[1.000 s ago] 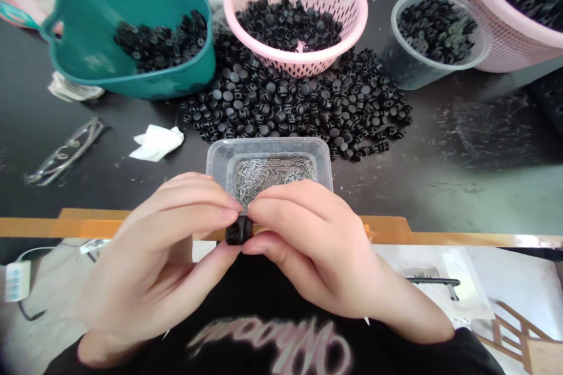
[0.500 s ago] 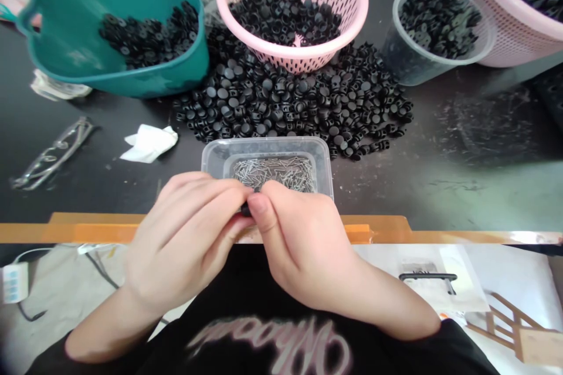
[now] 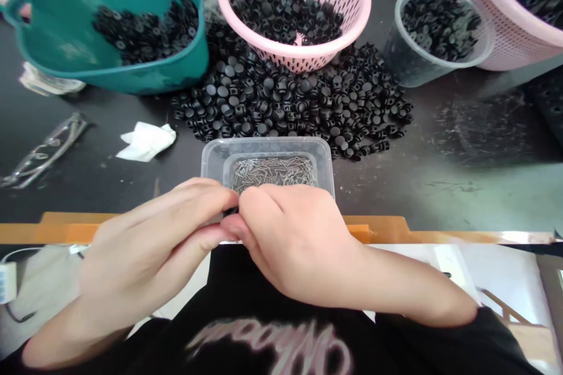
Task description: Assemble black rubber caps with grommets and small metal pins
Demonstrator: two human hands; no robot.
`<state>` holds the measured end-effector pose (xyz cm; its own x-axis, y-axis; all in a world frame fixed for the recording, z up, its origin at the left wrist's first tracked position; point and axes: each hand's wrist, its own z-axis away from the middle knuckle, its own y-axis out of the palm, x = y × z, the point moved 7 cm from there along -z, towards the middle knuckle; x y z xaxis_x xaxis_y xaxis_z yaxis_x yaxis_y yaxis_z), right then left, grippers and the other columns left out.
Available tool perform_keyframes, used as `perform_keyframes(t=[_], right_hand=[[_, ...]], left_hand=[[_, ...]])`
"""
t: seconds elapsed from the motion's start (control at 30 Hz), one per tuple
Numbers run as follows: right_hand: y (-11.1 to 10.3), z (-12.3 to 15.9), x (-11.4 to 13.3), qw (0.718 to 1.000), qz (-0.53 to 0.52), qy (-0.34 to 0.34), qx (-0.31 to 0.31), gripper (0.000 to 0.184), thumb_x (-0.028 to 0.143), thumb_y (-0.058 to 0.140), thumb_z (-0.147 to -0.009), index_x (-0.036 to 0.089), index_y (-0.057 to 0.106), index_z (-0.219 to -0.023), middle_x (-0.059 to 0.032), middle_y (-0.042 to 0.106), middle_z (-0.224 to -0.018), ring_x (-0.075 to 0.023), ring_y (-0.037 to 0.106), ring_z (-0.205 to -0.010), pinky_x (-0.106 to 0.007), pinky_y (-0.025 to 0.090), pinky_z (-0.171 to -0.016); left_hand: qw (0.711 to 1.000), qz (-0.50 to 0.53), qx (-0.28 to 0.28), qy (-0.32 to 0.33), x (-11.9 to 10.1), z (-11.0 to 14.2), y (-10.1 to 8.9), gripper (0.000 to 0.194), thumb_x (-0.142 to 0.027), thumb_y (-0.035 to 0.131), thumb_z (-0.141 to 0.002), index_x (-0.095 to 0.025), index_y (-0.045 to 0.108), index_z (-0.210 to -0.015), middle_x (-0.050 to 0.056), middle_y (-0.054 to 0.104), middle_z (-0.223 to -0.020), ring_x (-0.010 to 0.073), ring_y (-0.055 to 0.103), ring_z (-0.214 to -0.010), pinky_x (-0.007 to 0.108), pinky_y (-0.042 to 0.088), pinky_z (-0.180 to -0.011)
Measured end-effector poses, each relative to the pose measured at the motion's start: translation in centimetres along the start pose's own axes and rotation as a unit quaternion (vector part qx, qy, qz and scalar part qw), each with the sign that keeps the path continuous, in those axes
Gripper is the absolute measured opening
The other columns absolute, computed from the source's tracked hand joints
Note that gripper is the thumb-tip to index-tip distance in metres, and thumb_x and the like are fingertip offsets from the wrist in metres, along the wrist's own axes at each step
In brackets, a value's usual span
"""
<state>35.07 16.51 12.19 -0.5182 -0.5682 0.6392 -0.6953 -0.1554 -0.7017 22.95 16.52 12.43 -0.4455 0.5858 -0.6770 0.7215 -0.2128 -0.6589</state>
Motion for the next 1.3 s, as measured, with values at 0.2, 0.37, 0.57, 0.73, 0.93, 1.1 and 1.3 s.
perform_keyframes(t=[0.2,0.37,0.57,0.73,0.93,1.1,1.3], right_hand=[[-0.5,-0.8,0.7,0.996,0.013,-0.087,-0.001,0.052,0.042,0.031,-0.112,0.022,0.042,-0.065,-0.0002,0.044,-0.056,-0.0138,0.035,-0.049,-0.033,0.027,-0.048],[-0.3,-0.5,-0.6,0.989,-0.143,-0.034,0.023,0.043,0.039,0.032,-0.112,0.022,0.049,-0.076,-0.0011,0.051,-0.068,-0.0141,0.045,-0.058,-0.031,0.038,-0.053],[0.3,1.0,-2.0,0.957,-0.283,0.063,0.034,0.019,0.027,0.043,-0.109,0.023,0.053,-0.094,0.0009,0.055,-0.078,-0.0127,0.053,-0.068,-0.027,0.044,-0.06],[0.3,1.0,-2.3,0.963,-0.241,0.095,0.069,0.016,0.025,0.051,-0.105,0.021,0.052,-0.089,0.003,0.052,-0.073,-0.0106,0.048,-0.063,-0.024,0.042,-0.057],[0.3,1.6,-3.5,0.929,-0.316,0.17,0.093,0.011,0.029,0.058,-0.105,0.02,0.06,-0.098,0.0022,0.06,-0.083,-0.0088,0.054,-0.072,-0.018,0.048,-0.064],[1.3,2.1,-4.2,0.851,-0.47,0.223,0.072,0.012,0.029,0.068,-0.1,0.023,0.072,-0.11,0.0011,0.073,-0.099,-0.0087,0.066,-0.085,-0.016,0.056,-0.076],[3.4,2.4,-4.7,0.705,-0.664,0.248,0.003,0.015,0.017,0.076,-0.093,0.024,0.076,-0.106,0.0027,0.076,-0.097,-0.0067,0.071,-0.093,-0.017,0.058,-0.09]], left_hand=[[0.997,0.067,0.034,-0.023,0.1,-0.3,-0.7,0.012,-0.023,0.057,-0.103,-0.022,0.062,-0.093,-0.003,0.07,-0.08,0.0105,0.067,-0.066,0.018,0.057,-0.06],[0.999,0.035,0.005,-0.009,-0.1,-0.5,-1.4,0.005,-0.024,0.064,-0.099,-0.02,0.064,-0.102,0.002,0.075,-0.094,0.0138,0.072,-0.083,0.021,0.061,-0.074],[0.997,-0.042,-0.012,0.058,-0.5,-0.4,-1.4,0.013,-0.013,0.063,-0.096,-0.016,0.067,-0.108,0.007,0.075,-0.102,0.0175,0.072,-0.094,0.031,0.061,-0.091],[0.995,-0.086,-0.023,0.043,-0.1,0.1,-0.4,0.018,-0.009,0.061,-0.094,-0.017,0.07,-0.108,0.006,0.075,-0.1,0.0204,0.07,-0.093,0.037,0.059,-0.091],[0.991,-0.12,-0.019,0.064,-0.1,0.4,0.0,0.017,-0.006,0.06,-0.094,-0.012,0.07,-0.105,0.008,0.073,-0.099,0.02,0.069,-0.093,0.038,0.055,-0.095],[0.991,-0.112,-0.025,0.076,-0.6,0.0,-0.1,0.011,-0.017,0.062,-0.099,-0.014,0.069,-0.107,0.006,0.072,-0.096,0.0174,0.067,-0.087,0.035,0.057,-0.085],[0.985,-0.142,-0.086,0.038,-0.5,0.7,0.4,0.022,-0.015,0.062,-0.098,-0.021,0.065,-0.119,0.005,0.07,-0.105,0.0194,0.067,-0.094,0.037,0.055,-0.082]])
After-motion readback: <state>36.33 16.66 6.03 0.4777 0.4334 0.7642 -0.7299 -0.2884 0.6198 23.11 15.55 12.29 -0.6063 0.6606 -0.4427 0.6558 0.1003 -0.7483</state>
